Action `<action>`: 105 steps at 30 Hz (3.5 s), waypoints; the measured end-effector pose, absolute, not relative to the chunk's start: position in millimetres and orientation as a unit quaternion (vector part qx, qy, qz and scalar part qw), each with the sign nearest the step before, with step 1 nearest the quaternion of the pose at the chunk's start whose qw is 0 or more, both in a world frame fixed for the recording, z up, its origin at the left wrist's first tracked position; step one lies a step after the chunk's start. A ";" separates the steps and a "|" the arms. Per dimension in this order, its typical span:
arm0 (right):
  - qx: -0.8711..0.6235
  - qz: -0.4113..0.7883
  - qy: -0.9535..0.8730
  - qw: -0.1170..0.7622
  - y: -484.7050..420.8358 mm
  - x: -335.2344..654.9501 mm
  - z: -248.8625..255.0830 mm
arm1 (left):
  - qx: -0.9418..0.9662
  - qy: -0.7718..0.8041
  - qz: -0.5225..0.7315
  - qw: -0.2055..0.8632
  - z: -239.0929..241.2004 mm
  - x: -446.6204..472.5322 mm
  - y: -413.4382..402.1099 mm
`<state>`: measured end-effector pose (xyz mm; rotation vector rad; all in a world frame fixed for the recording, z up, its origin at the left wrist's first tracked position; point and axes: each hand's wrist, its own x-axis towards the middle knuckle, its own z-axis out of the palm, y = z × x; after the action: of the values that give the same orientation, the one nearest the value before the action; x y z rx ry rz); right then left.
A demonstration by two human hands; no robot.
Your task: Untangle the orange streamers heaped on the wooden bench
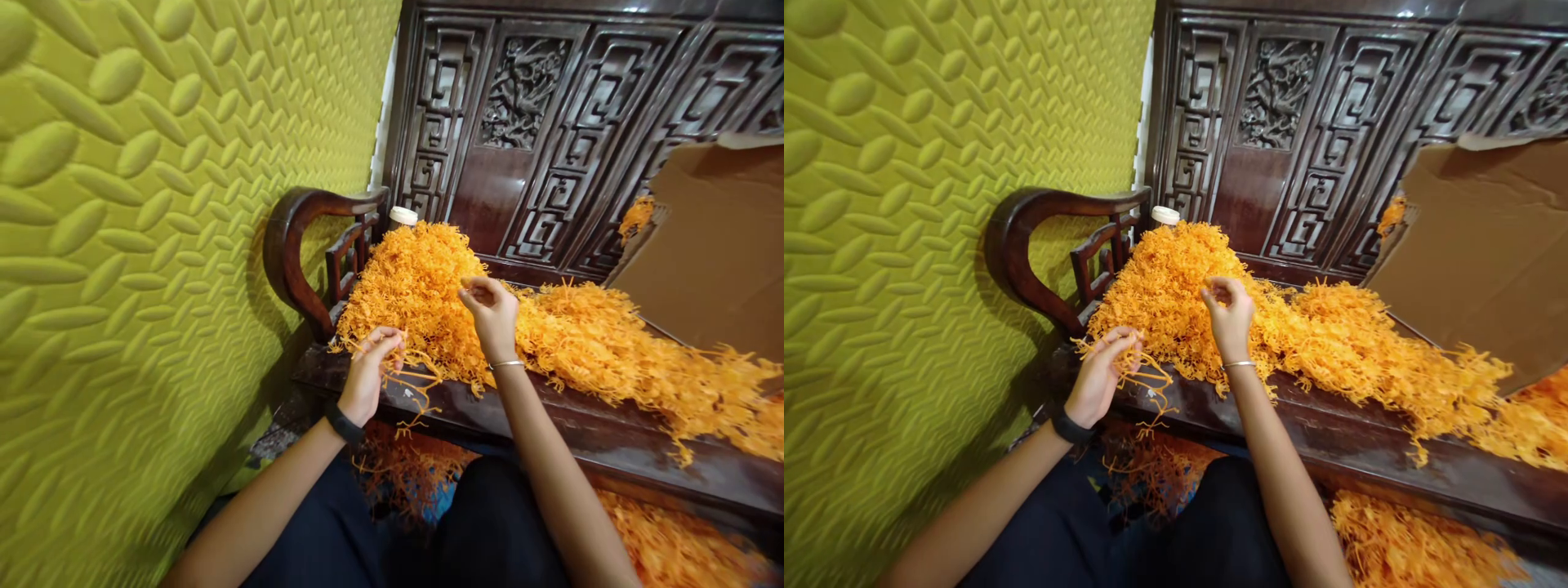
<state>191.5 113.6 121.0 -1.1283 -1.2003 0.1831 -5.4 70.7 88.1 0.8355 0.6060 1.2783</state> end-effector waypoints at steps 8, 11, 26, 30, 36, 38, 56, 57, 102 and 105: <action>-0.579 0.044 -0.610 0.538 115.1 219.8 100.0 | 0.397 0.262 0.499 0.724 87.9 -3.4 66.1; -0.591 -0.004 -0.628 0.506 111.5 227.5 102.0 | 0.383 0.223 0.483 0.755 88.5 1.8 63.6; -0.454 0.111 -0.771 0.432 15.3 178.6 134.9 | 0.319 0.180 0.457 0.811 102.5 24.6 54.5; -0.434 0.089 -0.804 0.397 17.0 180.5 128.6 | 0.309 0.181 0.467 0.808 104.0 23.7 53.4; -0.419 0.048 -0.842 0.336 16.9 170.9 119.3 | 0.313 0.194 0.480 0.796 102.2 20.6 54.6; -0.423 0.043 -0.841 0.334 17.0 166.2 118.4 | 0.314 0.195 0.480 0.796 102.2 19.0 54.2; -0.405 0.065 -0.799 0.439 11.2 173.5 123.3 | 0.536 0.188 0.337 0.751 98.1 0.1 51.5; -0.404 0.058 -0.799 0.442 11.1 173.6 122.8 | 0.546 0.188 0.329 0.747 99.2 0.5 50.3; -0.414 0.354 -0.605 0.581 13.7 163.7 117.1 | 0.675 0.258 0.423 0.546 109.9 7.1 28.7; -0.462 0.254 -0.593 0.609 13.0 156.9 116.1 | 0.661 0.262 0.443 0.546 110.5 12.9 27.4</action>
<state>156.9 13.0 116.1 -1.0666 -1.3702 0.5857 12.9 27.4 110.5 1.5681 0.6219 1.0510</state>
